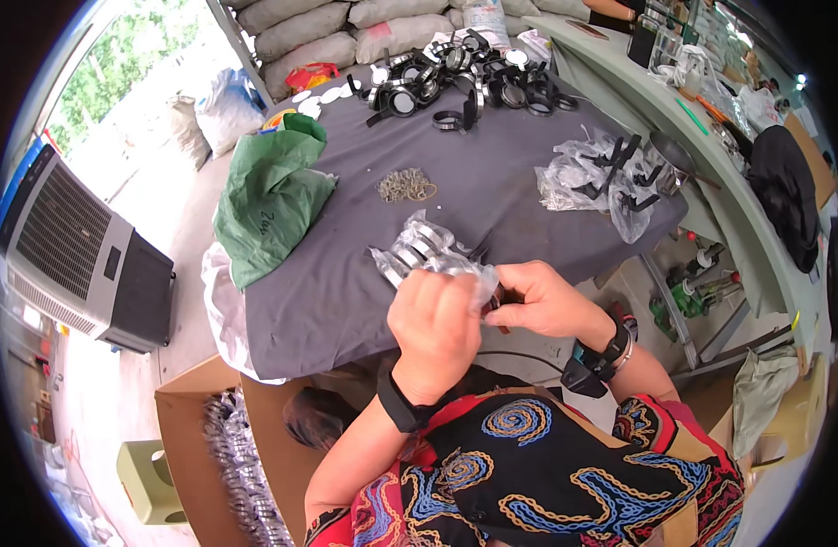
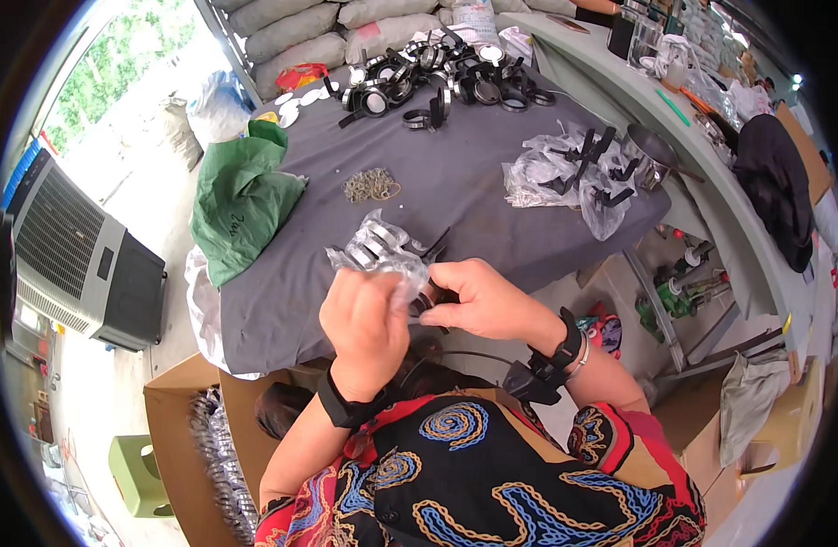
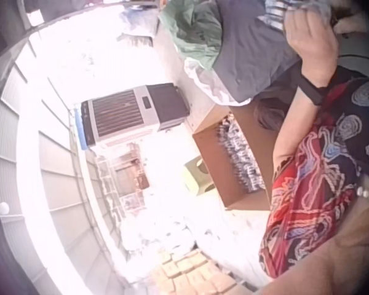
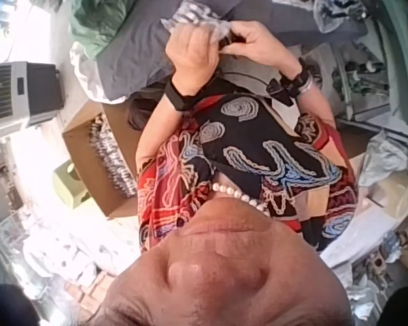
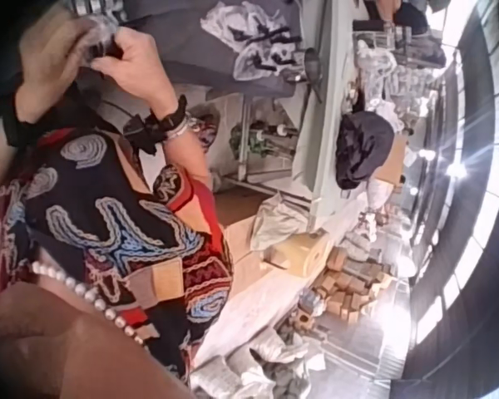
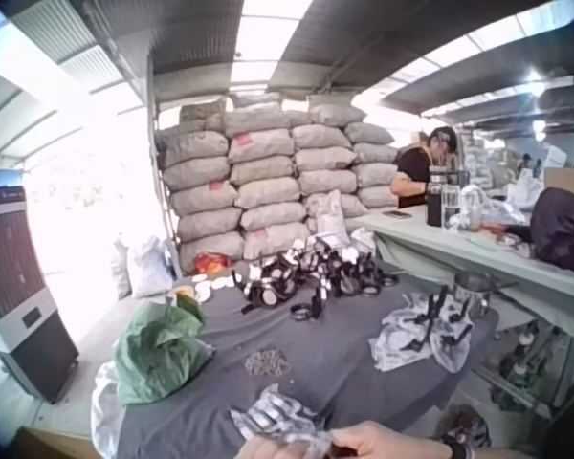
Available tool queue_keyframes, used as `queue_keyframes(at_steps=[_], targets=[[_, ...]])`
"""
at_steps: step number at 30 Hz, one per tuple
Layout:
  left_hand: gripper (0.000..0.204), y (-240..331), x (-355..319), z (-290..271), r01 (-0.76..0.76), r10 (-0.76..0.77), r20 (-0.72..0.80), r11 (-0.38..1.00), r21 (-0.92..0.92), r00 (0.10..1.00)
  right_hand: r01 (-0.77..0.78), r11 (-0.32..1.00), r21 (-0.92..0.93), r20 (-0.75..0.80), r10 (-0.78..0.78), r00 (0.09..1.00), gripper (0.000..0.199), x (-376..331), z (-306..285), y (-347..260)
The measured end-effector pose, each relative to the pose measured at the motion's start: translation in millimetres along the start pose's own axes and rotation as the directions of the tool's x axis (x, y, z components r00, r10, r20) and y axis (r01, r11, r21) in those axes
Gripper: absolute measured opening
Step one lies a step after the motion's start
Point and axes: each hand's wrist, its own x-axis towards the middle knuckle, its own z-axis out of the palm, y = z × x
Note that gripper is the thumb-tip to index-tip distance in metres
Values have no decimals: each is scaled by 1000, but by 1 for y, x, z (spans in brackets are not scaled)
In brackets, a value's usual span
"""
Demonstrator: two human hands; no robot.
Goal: Packing small circular metal parts into plastic bags, securing them with rubber bands, and placing them into a cardboard box.
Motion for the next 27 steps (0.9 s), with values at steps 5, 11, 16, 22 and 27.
queue_keyframes(at_steps=[5, 11, 16, 22, 27], targets=[[29, 13, -4, 2, -198, 198, 32, 980, -17, 980, 105, 933, 344, -313, 8, 950, 17, 13, 22, -5], [26, 24, -6, 2, -142, 145, 145, 989, -28, 979, 34, 796, 604, -175, 91, 980, 25, 10, 19, 19], [18, 21, -12, 3, -93, 88, 165, 995, 22, 982, 42, 672, 739, -218, 180, 959, 23, 6, 23, 15], [20, 19, -17, 4, -62, 59, 204, 998, 6, 977, 38, 572, 819, -113, 97, 989, 29, -1, 18, 0], [28, 18, -19, 6, -162, 181, 208, 981, -105, 961, 64, 723, 687, -186, 90, 979, 37, 1, 11, 11]])
